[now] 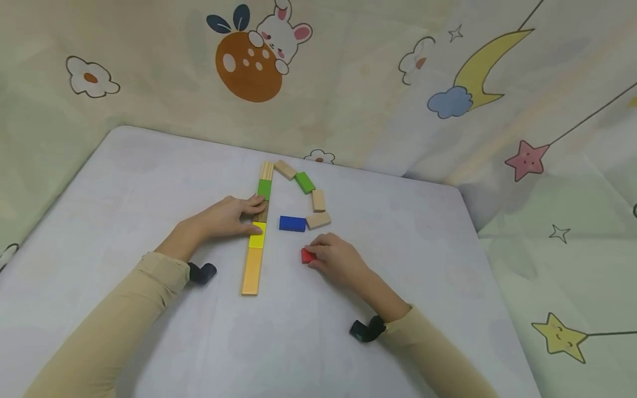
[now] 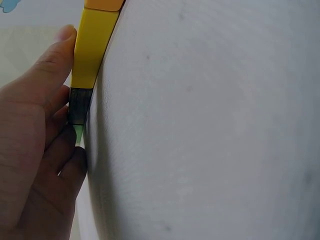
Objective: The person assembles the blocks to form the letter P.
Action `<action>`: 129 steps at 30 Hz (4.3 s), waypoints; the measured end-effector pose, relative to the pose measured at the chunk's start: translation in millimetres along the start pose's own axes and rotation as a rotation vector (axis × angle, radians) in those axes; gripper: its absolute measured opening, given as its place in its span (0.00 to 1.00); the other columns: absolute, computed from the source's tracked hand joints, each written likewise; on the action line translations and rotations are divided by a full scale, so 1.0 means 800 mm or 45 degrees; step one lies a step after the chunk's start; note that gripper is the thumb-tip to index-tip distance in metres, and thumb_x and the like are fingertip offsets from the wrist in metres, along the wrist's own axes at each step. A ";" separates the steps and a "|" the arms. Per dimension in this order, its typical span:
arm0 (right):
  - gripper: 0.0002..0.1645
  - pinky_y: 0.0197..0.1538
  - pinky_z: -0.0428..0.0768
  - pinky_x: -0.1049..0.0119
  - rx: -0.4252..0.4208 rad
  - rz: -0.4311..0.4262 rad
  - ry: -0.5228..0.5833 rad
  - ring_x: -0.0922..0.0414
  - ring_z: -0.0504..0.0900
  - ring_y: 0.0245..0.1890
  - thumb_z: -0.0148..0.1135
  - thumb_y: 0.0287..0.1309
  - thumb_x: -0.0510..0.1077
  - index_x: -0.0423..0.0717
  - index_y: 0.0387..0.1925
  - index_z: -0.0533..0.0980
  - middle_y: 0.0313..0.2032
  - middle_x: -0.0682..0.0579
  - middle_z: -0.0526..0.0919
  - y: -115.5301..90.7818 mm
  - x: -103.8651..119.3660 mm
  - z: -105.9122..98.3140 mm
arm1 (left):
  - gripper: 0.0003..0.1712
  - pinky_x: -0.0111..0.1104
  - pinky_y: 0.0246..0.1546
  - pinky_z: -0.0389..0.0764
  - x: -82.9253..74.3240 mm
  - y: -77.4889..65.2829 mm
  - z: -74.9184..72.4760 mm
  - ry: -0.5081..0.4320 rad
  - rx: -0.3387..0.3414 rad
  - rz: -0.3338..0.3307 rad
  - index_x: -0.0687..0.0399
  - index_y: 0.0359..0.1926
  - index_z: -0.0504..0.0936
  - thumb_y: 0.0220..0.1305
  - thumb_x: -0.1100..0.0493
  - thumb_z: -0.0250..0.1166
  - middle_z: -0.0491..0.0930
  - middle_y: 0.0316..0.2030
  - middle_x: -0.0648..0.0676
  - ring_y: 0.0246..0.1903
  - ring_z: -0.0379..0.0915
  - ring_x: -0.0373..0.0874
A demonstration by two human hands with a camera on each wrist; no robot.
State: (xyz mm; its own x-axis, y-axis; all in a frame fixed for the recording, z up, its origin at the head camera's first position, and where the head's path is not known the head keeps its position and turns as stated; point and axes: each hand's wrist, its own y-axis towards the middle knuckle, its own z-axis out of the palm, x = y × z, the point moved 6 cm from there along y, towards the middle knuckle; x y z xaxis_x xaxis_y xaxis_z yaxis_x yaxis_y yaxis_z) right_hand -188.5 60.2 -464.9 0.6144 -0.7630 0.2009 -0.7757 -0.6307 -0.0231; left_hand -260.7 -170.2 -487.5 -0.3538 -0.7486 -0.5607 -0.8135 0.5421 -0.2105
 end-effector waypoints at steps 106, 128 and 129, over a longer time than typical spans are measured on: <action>0.27 0.51 0.79 0.68 0.049 0.086 0.099 0.61 0.78 0.44 0.65 0.57 0.54 0.54 0.58 0.76 0.50 0.56 0.80 0.138 0.026 0.001 | 0.43 0.47 0.68 0.61 0.003 0.000 0.001 0.009 -0.030 0.092 0.47 0.69 0.64 0.57 0.36 0.64 0.53 0.73 0.48 0.72 0.49 0.48; 0.25 0.54 0.79 0.69 0.077 0.050 0.148 0.60 0.78 0.47 0.65 0.58 0.50 0.51 0.57 0.77 0.51 0.54 0.80 0.140 0.026 0.004 | 0.44 0.47 0.68 0.62 0.005 0.001 0.003 0.021 -0.037 0.084 0.46 0.69 0.64 0.55 0.34 0.64 0.53 0.72 0.47 0.72 0.50 0.48; 0.25 0.55 0.79 0.68 0.087 0.051 0.148 0.60 0.78 0.47 0.65 0.58 0.50 0.51 0.57 0.77 0.50 0.54 0.80 0.140 0.026 0.005 | 0.44 0.47 0.68 0.62 0.005 0.001 0.003 0.017 -0.037 0.085 0.46 0.69 0.64 0.55 0.34 0.64 0.54 0.72 0.47 0.72 0.50 0.48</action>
State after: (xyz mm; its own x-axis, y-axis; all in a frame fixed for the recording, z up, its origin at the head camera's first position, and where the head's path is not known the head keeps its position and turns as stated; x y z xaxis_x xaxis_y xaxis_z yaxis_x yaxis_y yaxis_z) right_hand -261.8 -27.1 -467.3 0.5593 -0.7685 0.3109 -0.7850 -0.6115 -0.0991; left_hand -262.0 -172.0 -491.8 -0.4138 -0.7162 -0.5620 -0.8007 0.5801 -0.1496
